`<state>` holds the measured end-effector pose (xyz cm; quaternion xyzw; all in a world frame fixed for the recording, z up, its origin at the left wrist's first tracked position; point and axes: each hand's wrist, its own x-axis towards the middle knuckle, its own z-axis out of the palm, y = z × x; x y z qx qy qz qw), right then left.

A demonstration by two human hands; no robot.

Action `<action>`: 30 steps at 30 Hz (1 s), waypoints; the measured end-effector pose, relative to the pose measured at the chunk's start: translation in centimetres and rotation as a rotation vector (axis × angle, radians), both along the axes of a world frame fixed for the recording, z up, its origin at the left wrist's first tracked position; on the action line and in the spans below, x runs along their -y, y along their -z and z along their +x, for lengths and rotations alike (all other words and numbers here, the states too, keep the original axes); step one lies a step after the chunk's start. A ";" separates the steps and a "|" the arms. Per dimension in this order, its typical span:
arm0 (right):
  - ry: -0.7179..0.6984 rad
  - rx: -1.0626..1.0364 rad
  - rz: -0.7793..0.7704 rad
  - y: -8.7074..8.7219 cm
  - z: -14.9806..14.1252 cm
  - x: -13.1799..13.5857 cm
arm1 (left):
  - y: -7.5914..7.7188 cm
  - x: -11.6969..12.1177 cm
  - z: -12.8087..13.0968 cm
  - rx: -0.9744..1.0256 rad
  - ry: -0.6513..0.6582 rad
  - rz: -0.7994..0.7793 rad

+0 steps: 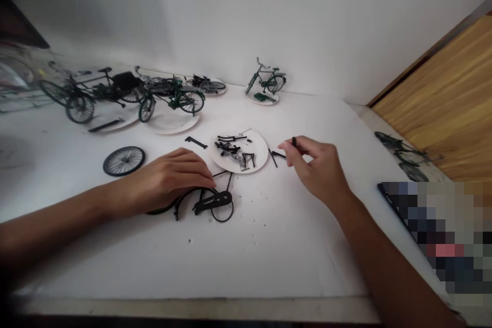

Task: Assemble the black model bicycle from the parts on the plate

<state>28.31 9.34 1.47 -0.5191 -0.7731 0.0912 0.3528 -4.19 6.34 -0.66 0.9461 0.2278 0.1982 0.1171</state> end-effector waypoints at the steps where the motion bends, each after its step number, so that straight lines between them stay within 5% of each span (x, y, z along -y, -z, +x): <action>1: -0.014 0.009 -0.028 0.1 -0.2 0.1 | 0.2 -0.1 0.0 0.022 0.000 -0.001; 7: -0.179 0.128 -0.217 0.3 -1.0 1.2 | -0.5 0.2 -0.2 0.101 -0.036 -0.073; 17: -0.381 0.230 -0.278 0.5 -2.3 2.3 | -1.2 2.7 1.1 -0.050 -0.026 0.074; 23: -0.398 0.230 -0.266 0.9 -2.8 2.8 | -1.9 2.5 0.8 0.256 -0.149 -0.285; 30: -0.370 0.038 -0.038 -0.1 -3.3 3.6 | -2.2 2.0 1.2 0.572 -0.264 -0.626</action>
